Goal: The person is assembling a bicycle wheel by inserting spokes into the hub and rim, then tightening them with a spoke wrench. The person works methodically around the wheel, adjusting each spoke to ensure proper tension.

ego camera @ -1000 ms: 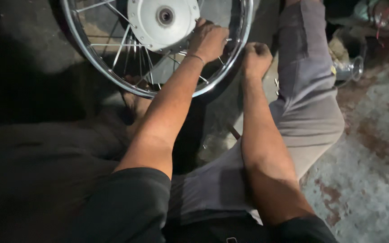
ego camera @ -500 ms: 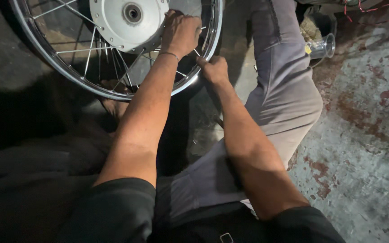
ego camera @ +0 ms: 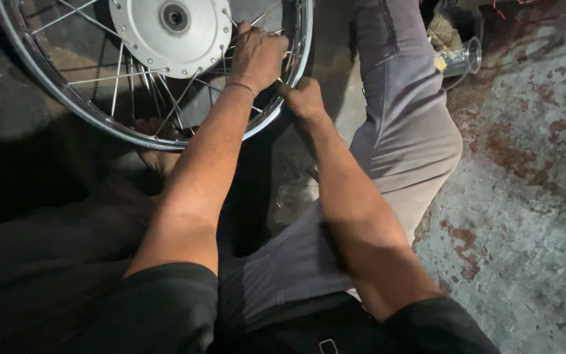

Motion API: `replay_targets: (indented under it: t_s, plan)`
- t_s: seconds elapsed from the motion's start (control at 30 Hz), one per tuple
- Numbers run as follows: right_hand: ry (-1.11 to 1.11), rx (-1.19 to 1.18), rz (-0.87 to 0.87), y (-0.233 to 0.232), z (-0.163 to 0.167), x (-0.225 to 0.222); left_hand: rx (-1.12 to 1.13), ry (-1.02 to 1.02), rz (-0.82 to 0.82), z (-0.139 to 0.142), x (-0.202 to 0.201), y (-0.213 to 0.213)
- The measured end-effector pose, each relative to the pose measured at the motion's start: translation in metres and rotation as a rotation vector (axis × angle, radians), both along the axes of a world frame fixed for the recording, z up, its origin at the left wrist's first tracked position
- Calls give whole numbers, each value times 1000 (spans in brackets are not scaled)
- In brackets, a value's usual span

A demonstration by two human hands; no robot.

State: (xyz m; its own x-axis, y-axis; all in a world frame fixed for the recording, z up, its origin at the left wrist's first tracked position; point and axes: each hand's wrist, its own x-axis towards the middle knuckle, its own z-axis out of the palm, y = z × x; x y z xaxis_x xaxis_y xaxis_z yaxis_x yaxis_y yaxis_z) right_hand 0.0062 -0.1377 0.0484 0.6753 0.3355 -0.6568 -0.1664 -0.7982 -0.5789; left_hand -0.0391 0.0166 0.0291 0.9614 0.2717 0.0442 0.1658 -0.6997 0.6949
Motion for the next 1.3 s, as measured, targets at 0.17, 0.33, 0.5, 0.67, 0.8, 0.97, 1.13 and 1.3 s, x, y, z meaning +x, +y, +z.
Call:
replay_targets:
  t_s: [0.17,0.33,0.5,0.67,0.8,0.97,1.13,1.3]
  plan:
    - [55,140,-300,5,10,32,-113,-75,56,0,0,2]
    - [-18,424,-482,3,2,53,-116,-87,69,2,-2,1]
    - [271,568,-659,5,-10,48,-102,-69,65,-1,0,2]
    - [389,630,-626,6,-11,47,-109,-108,80,-4,1,1]
    - [437,579,-586,5,-13,50,-115,-92,79,-5,0,1]
    - [455,624,-642,4,-23,52,-163,-76,86,-8,-1,1]
    - [396,645,-552,0,-25,53,-184,-102,92,-8,0,2]
    - [408,623,-599,2,-22,52,-185,-36,73,-8,1,3]
